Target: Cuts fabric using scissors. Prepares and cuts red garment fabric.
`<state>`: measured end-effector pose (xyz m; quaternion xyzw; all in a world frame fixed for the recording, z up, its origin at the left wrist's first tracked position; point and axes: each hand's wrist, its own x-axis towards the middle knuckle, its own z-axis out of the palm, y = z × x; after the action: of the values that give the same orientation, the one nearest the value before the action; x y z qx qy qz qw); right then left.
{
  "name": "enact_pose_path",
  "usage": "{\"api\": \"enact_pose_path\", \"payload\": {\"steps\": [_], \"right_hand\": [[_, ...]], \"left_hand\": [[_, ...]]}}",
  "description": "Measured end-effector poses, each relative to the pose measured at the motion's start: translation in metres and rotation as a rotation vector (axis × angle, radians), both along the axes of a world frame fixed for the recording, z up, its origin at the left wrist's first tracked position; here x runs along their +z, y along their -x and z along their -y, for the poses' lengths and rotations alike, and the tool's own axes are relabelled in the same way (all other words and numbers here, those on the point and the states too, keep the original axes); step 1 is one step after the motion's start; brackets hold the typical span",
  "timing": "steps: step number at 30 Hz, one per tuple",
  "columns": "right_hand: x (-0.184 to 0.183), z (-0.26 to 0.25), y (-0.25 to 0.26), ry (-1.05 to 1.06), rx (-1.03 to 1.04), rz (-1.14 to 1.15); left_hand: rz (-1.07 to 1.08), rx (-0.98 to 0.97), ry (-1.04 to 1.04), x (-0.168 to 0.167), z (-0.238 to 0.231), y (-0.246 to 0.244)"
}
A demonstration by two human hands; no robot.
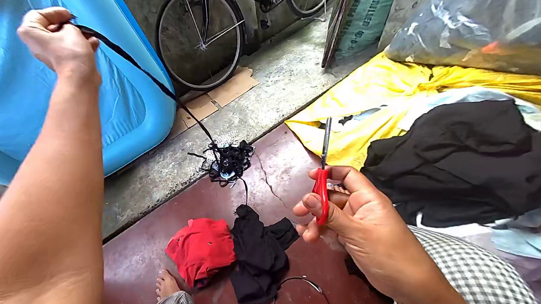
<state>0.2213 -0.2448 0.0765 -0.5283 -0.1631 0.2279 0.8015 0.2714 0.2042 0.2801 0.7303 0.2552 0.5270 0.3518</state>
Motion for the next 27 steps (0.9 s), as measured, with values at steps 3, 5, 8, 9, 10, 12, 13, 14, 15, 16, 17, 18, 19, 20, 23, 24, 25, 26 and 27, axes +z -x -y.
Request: {"api": "enact_pose_path", "payload": {"steps": [3, 5, 8, 9, 10, 12, 13, 14, 15, 16, 17, 18, 19, 20, 23, 24, 25, 26, 27], "right_hand": [[0.000, 0.003, -0.006, 0.008, -0.002, 0.001], [0.003, 0.002, -0.008, 0.002, 0.009, 0.013], [0.003, 0.000, -0.005, 0.008, 0.045, 0.028], [0.002, 0.000, -0.003, 0.016, 0.060, 0.037], [0.000, -0.001, -0.002, 0.027, 0.076, 0.046], [-0.003, 0.000, -0.002, 0.066, 0.093, 0.079], [-0.004, 0.000, -0.003, 0.085, 0.090, 0.092], [-0.004, 0.002, -0.004, 0.106, 0.082, 0.104], [-0.004, 0.003, -0.005, 0.120, 0.067, 0.120], [-0.004, 0.005, -0.007, 0.130, 0.052, 0.136], [-0.004, 0.007, -0.007, 0.139, 0.036, 0.154], [-0.003, 0.009, -0.008, 0.145, 0.028, 0.166], [-0.003, 0.010, -0.009, 0.151, 0.031, 0.171], [-0.004, 0.011, -0.009, 0.155, 0.037, 0.170], [-0.007, 0.011, -0.009, 0.174, 0.076, 0.181], [-0.009, 0.010, -0.009, 0.178, 0.077, 0.186], [-0.010, 0.010, -0.009, 0.181, 0.069, 0.194], [-0.011, 0.009, -0.011, 0.186, 0.052, 0.204], [-0.011, 0.009, -0.012, 0.197, 0.032, 0.211]], "left_hand": [[0.261, -0.016, 0.171, 0.020, -0.009, -0.009], [0.364, 0.001, 0.205, 0.039, -0.005, -0.012], [0.250, 0.050, 0.107, 0.034, -0.021, -0.018], [0.089, 0.074, 0.048, 0.020, -0.031, -0.021], [-0.117, 0.067, 0.023, 0.002, -0.038, -0.021], [-0.520, -0.105, 0.151, -0.041, -0.026, -0.016], [-0.637, -0.188, 0.234, -0.067, -0.020, -0.017], [-0.719, -0.246, 0.281, -0.096, -0.014, -0.016], [-0.771, -0.282, 0.293, -0.128, -0.007, -0.013], [-0.814, -0.307, 0.286, -0.163, 0.003, -0.010], [-0.869, -0.329, 0.286, -0.200, 0.015, -0.003], [-0.931, -0.360, 0.301, -0.241, 0.030, 0.006], [-1.001, -0.391, 0.327, -0.286, 0.048, 0.019], [-1.071, -0.419, 0.355, -0.334, 0.068, 0.036], [-1.193, -0.466, 0.528, -0.492, 0.144, 0.111], [-1.258, -0.451, 0.560, -0.535, 0.170, 0.136], [-1.321, -0.435, 0.547, -0.564, 0.195, 0.157], [-1.391, -0.407, 0.522, -0.579, 0.217, 0.173], [-1.453, -0.363, 0.519, -0.584, 0.236, 0.183]]}}
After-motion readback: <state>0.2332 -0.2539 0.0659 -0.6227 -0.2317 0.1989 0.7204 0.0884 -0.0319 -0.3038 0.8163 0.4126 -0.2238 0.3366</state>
